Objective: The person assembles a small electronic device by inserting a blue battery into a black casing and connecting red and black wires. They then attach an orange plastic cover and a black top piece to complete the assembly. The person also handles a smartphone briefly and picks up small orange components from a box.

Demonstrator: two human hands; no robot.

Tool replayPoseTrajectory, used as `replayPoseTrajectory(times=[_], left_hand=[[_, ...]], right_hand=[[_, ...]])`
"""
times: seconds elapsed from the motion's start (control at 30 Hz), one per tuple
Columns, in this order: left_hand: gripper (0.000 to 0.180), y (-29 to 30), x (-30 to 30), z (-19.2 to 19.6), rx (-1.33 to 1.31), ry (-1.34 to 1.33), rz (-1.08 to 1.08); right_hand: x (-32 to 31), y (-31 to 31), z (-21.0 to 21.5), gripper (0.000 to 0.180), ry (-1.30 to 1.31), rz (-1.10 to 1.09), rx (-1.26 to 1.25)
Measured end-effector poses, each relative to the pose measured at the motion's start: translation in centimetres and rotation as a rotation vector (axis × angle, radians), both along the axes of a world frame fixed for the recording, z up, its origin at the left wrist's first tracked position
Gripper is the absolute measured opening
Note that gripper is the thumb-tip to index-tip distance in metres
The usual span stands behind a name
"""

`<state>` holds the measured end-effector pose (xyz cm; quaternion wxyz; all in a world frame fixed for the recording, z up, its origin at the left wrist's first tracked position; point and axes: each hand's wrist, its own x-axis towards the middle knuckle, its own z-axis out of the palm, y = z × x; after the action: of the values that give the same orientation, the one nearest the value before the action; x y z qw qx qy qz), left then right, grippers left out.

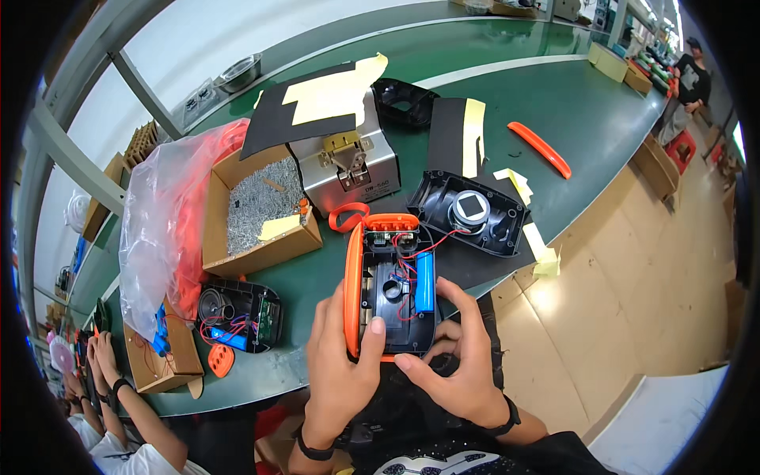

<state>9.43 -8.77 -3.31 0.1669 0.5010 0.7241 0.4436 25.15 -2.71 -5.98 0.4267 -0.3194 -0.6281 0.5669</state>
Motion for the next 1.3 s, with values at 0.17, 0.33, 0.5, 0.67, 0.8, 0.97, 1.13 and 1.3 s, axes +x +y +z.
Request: replayPoseTrajectory(times=[0.17,0.33,0.5,0.67,0.8,0.97,1.13,1.3], left_hand=[[0.06,0.0,-0.3,-0.3,-0.007,0.004,-0.051],[0.062,0.0,-0.2,0.0,-0.041,-0.017,-0.059],[0.064,0.2,-0.2,0.8,-0.069,-0.074,-0.047],[0.052,0.9,-1.4,1.1,-0.088,-0.526,-0.128],[0.055,1.7,-0.4,0.1,0.04,-0.836,-0.121],[0.076,1.5,-0.2,-0.6,0.086,-0.829,-0.273],[0.093,1.3,-0.6,-0.6,0.068,-0.915,-0.362],[0.097,1.3,-0.7,-0.7,0.05,-0.959,-0.358]], right_hand=[[0.2,-0.2,0.5,0.098,0.002,0.046,-0.042],[-0.1,0.4,-0.2,0.1,0.089,0.02,0.007],[0.3,0.8,0.3,0.103,0.103,0.063,-0.018],[1.3,1.6,0.5,0.101,0.197,0.119,-0.091],[1.4,2.1,1.0,0.1,0.215,0.145,-0.114],[1.6,2.4,0.5,0.097,0.217,0.149,-0.102],[1.8,2.5,0.4,0.096,0.172,0.163,-0.07],[1.5,2.5,0.1,0.096,0.155,0.141,-0.049]])
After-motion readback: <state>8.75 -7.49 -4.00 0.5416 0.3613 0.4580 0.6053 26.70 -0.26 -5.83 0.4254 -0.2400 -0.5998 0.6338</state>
